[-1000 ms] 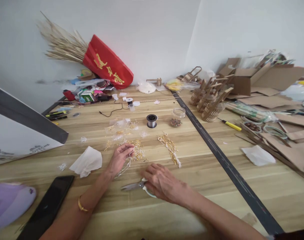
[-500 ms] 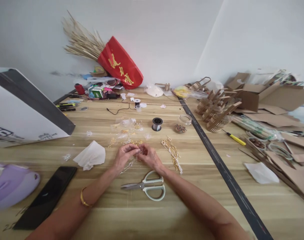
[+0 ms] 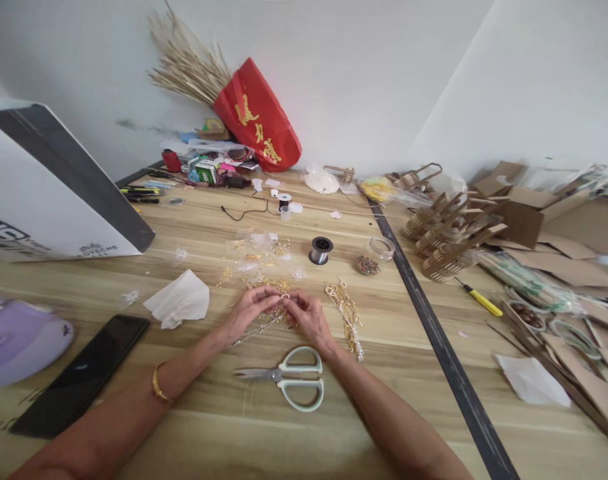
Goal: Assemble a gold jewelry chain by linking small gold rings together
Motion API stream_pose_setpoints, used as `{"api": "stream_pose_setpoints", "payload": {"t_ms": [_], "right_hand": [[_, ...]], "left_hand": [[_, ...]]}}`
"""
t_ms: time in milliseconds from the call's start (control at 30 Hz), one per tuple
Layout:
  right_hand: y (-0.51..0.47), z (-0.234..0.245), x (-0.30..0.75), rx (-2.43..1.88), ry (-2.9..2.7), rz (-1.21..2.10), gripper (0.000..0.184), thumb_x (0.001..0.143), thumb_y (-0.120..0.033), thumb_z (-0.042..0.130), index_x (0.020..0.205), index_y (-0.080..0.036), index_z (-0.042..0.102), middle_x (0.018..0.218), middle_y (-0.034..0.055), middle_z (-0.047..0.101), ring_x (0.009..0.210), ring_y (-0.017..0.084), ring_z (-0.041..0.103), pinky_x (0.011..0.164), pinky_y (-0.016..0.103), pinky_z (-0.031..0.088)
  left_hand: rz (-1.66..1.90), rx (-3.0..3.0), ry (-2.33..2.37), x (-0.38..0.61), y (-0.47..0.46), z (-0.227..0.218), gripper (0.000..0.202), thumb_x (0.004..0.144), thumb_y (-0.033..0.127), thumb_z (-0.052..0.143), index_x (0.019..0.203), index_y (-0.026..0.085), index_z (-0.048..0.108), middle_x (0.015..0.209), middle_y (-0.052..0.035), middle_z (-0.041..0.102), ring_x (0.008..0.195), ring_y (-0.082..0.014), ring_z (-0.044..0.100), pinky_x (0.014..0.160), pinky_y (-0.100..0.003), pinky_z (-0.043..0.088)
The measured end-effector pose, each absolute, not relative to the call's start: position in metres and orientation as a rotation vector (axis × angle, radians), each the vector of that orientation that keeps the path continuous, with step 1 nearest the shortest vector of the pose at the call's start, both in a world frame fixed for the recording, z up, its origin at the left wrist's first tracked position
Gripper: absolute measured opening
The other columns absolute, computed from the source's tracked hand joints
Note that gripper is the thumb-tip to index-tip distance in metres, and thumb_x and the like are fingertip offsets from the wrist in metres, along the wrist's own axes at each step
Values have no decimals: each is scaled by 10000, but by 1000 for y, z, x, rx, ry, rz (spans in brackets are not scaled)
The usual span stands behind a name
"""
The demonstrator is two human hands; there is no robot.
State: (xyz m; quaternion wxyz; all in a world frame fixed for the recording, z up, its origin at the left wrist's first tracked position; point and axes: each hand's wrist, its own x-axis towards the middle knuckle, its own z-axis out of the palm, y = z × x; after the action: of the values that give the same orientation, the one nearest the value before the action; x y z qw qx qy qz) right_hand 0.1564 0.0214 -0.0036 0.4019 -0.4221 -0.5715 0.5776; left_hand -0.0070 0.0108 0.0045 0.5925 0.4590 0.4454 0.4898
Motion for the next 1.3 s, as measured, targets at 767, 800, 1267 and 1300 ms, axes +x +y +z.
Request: {"api": "stream_pose_setpoints", "payload": {"t_ms": [767, 800, 1267, 1300], "right_hand": [[24, -4, 157, -1050, -1388, 1472, 357, 770, -515, 601, 779, -159, 589, 643, 9, 608, 518, 95, 519, 470, 202, 412], [24, -4, 157, -1048, -1388, 1468, 352, 772, -511, 602, 780, -160, 588, 640, 7, 603, 520, 96, 518, 471, 202, 413], [22, 9, 162, -993, -1423, 1393, 285, 802, -471, 586, 817, -187, 606, 609, -13, 572, 533, 116, 517, 530, 242, 464], [22, 9, 162, -991, -1406, 1404, 281, 800, -468, 590, 817, -188, 609, 615, -12, 576, 540, 117, 521, 532, 242, 467]], "left_hand": [[1153, 1155, 1056, -8, 10, 8, 107, 652, 221, 694, 709, 139, 655, 629, -13, 628, 572, -106, 531, 552, -209, 392], [1150, 1151, 1055, -8, 10, 8, 107, 650, 220, 696, 709, 139, 658, 628, -13, 629, 575, -107, 534, 553, -209, 393], [985, 1484, 1077, -10, 8, 9, 255, 741, 359, 636, 606, 143, 663, 547, 18, 548, 534, -103, 433, 518, -221, 301], [985, 1481, 1069, -10, 8, 11, 260, 739, 362, 639, 599, 144, 657, 541, 19, 537, 529, -101, 423, 513, -221, 294]]}}
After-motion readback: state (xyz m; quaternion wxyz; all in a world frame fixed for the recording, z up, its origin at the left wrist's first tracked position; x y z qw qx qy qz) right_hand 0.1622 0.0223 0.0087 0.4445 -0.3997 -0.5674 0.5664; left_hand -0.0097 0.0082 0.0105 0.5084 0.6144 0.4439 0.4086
